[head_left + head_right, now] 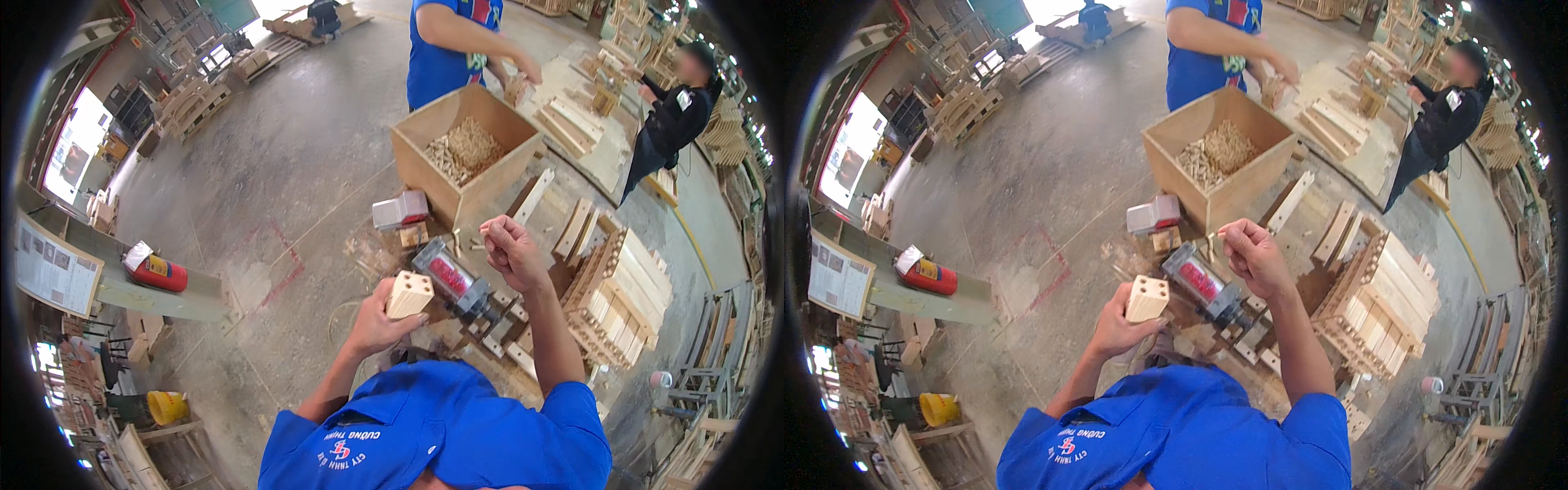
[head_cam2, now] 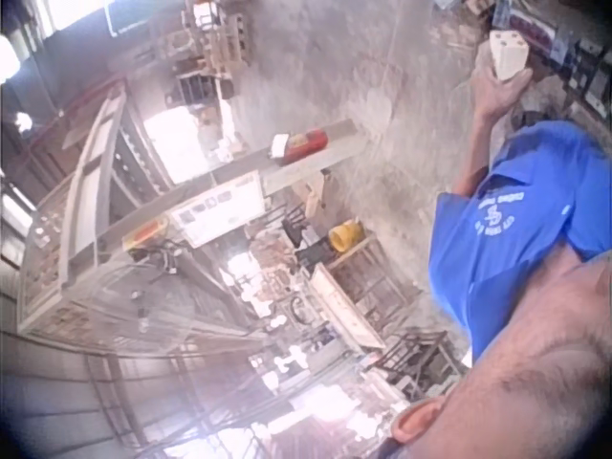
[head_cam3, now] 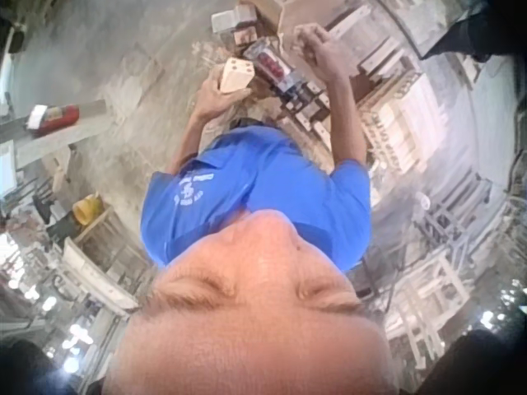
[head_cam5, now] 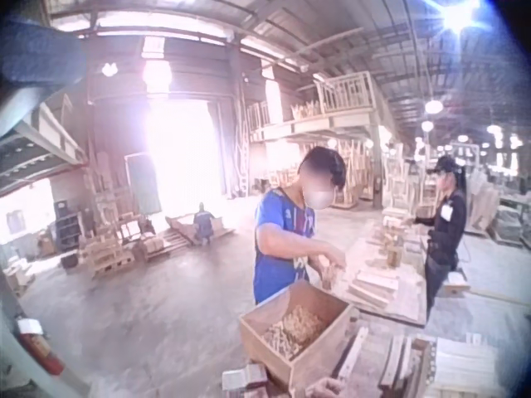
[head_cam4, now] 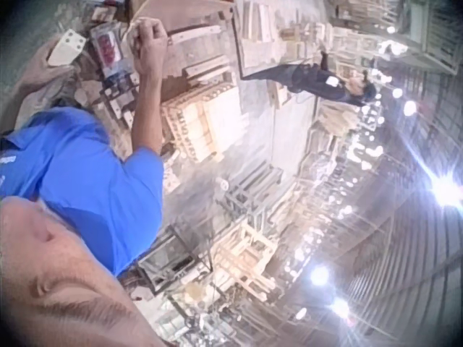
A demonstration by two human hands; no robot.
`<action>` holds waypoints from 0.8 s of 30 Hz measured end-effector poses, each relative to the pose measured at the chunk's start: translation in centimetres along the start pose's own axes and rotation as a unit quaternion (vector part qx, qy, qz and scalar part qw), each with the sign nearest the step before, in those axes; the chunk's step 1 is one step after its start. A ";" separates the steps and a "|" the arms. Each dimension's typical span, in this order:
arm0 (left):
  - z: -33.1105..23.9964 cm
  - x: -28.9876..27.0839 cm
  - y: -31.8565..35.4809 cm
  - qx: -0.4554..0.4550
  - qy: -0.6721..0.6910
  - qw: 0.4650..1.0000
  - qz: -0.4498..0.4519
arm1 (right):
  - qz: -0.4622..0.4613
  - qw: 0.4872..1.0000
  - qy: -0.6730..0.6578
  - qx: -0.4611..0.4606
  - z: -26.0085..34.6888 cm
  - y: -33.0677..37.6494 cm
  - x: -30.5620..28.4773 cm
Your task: The person inserts wooden dowels into pre-drilled holes on small wooden blocks and uses a nail gun to fasten them together. The assembled pieces are stacked on the workbench. The person repeats this process with multiple blocks throughout the clip.
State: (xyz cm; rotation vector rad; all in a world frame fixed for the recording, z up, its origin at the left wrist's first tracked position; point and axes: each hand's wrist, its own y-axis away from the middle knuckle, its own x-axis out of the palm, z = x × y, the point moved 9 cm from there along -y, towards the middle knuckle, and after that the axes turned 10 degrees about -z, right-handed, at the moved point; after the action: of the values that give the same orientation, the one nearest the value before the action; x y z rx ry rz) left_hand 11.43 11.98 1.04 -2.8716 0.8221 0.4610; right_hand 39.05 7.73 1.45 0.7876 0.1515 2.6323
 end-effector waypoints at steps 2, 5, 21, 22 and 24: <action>-1.3 0.9 -0.2 -0.001 -0.039 0.998 0.044 | 0.011 0.997 0.082 -0.008 -0.4 2.7 1.3; -1.8 2.3 0.0 0.006 -0.043 0.996 0.084 | 0.038 0.978 0.206 -0.022 1.1 6.3 3.9; -5.5 5.7 1.0 0.020 -0.176 0.961 0.212 | 0.190 0.768 0.530 -0.307 4.6 10.6 8.0; -5.6 5.7 1.1 0.029 -0.180 0.960 0.211 | 0.191 0.762 0.538 -0.307 4.6 10.7 8.0; -5.9 5.8 1.1 0.050 -0.187 0.958 0.210 | 0.191 0.748 0.556 -0.308 4.6 10.8 8.0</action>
State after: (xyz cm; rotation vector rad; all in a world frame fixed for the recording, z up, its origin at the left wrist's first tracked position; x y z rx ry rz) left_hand 17.03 7.05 4.76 -2.3938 1.3301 0.9394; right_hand 31.86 0.90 11.58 -1.1179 -0.6018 2.8249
